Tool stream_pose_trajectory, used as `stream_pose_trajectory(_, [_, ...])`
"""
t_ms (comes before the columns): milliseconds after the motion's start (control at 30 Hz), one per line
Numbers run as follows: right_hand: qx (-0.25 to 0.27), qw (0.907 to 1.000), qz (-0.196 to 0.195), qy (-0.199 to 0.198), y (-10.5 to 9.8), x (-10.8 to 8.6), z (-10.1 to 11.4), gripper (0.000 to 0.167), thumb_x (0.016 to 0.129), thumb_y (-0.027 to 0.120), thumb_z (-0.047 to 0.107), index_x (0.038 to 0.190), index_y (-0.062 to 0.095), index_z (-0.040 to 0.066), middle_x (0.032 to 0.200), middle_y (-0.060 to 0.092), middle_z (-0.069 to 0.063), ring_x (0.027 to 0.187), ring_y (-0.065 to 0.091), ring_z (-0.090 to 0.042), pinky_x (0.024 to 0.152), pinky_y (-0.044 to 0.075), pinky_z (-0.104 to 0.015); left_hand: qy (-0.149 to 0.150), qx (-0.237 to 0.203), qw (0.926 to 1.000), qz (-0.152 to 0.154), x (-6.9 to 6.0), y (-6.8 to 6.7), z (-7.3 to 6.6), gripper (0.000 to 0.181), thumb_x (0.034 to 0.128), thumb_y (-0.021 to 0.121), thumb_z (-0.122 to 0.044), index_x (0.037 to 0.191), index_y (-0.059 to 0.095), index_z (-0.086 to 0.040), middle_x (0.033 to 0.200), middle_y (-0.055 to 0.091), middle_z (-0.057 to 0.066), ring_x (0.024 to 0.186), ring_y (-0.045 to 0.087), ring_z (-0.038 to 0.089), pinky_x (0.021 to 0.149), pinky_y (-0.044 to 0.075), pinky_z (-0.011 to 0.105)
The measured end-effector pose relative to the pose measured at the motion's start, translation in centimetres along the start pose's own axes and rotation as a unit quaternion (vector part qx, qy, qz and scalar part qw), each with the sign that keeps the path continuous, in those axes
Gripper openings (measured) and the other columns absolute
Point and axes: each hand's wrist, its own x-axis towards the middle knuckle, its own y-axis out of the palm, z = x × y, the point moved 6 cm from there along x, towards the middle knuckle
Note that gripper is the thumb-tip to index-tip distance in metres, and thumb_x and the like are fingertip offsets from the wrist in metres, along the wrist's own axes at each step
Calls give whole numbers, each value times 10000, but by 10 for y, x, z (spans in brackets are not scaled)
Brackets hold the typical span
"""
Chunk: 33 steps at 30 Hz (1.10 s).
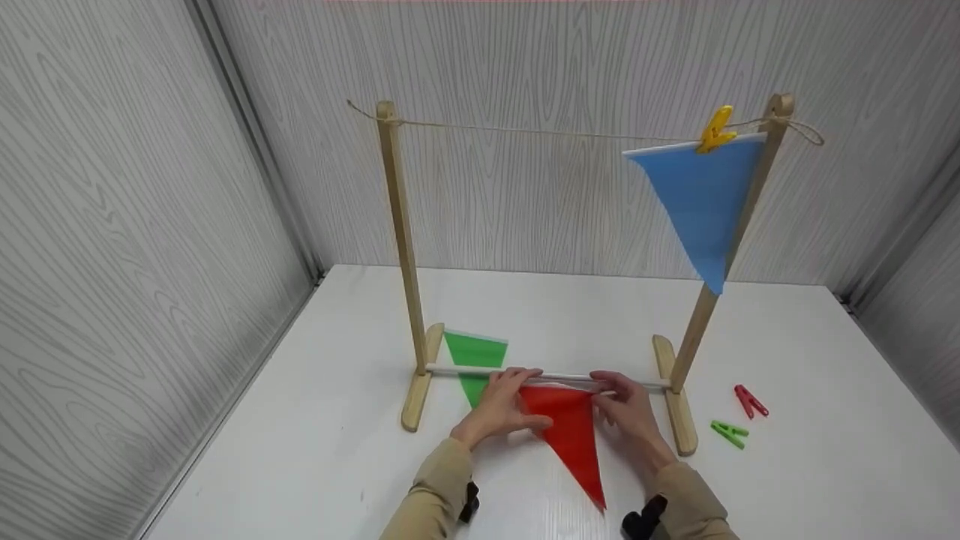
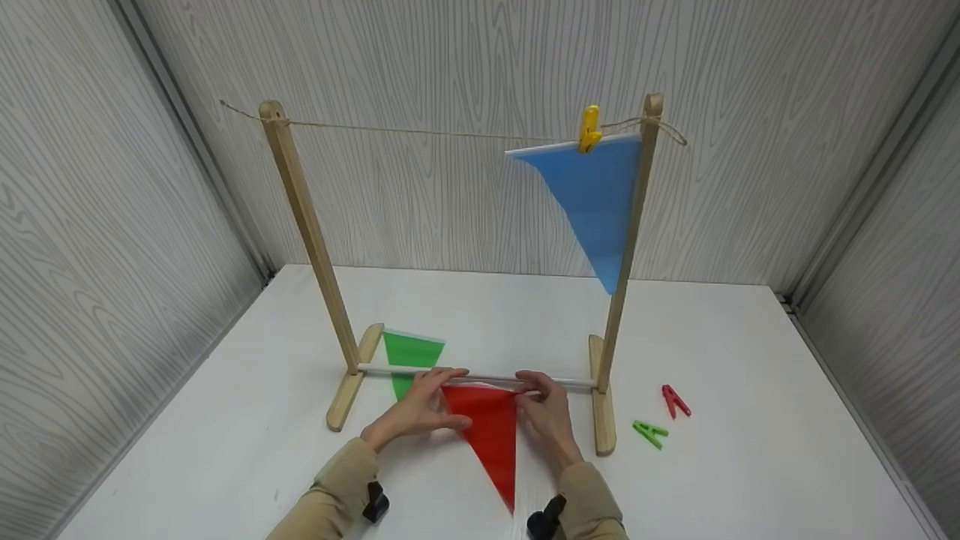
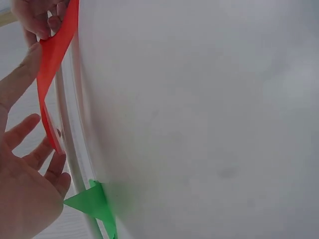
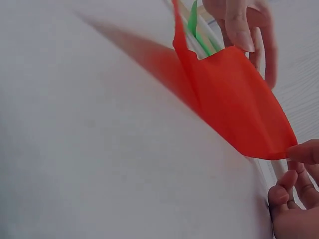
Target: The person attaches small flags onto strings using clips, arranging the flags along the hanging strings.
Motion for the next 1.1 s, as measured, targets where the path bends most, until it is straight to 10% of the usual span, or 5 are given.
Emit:
stream_pose_trajectory(367, [533, 9986, -27, -14, -2, 1, 10, 384, 943, 627, -13, 1324, 596, 20, 1088, 678, -145, 796, 632, -255, 612, 528, -226, -607, -1531, 9847, -568, 1, -9, 8, 686, 939, 679, -421, 1495, 437, -100, 1341, 570, 162, 1170, 546, 257, 965, 555, 437])
stream_pose_trajectory(700, [474, 9976, -146, -477, -3, 2, 26, 363, 946, 649, 8, 1306, 608, 15, 1107, 677, -204, 873, 643, -382, 675, 563, -265, -851, -2966, 9449, -1094, 3, -17, 8, 530, 937, 723, -279, 1393, 567, -58, 1068, 765, 149, 881, 652, 145, 863, 572, 378])
stream_pose_trajectory(900, [594, 9955, -260, -691, -2, 2, 28, 332, 944, 656, 5, 1275, 625, 5, 1058, 694, -172, 814, 626, -376, 636, 546, -242, -916, -3385, 9281, -1248, 5, -17, 9, 423, 910, 758, -201, 1266, 663, 7, 1036, 776, 168, 757, 642, 75, 716, 519, 280])
stream_pose_trajectory(1100, [813, 9943, -291, -624, -1, 0, 28, 364, 937, 697, 68, 1290, 619, 26, 1124, 706, -94, 859, 641, -359, 653, 558, -249, -860, -3433, 9262, -1299, 5, -17, 8, 386, 911, 757, -196, 1210, 689, 38, 996, 782, 157, 753, 639, 70, 718, 501, 268])
